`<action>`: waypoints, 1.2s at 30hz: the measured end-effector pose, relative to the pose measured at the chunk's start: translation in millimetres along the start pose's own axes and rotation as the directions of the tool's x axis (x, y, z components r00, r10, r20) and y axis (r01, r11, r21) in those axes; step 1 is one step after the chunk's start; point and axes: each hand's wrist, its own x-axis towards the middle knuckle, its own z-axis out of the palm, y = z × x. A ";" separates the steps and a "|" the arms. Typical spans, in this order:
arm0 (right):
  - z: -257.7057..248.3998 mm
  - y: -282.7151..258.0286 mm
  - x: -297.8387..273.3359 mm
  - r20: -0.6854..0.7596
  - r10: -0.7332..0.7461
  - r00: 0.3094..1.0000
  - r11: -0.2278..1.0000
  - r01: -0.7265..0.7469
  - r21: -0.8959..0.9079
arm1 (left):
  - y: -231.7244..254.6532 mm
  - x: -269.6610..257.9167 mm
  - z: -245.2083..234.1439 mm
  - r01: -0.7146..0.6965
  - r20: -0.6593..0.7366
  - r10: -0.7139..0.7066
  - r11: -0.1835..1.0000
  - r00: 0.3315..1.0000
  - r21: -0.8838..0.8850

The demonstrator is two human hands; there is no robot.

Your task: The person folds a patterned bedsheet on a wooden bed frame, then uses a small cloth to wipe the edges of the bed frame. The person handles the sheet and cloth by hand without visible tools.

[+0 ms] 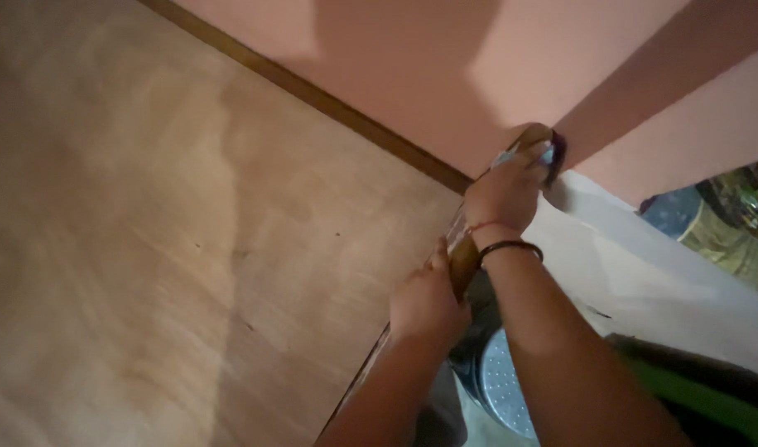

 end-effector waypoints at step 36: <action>31.6 62.2 -25.6 0.116 0.119 0.986 0.628 -0.165 0.760 | 1.9 3.5 11.6 -0.008 -0.130 0.007 1.000 0.991 -0.007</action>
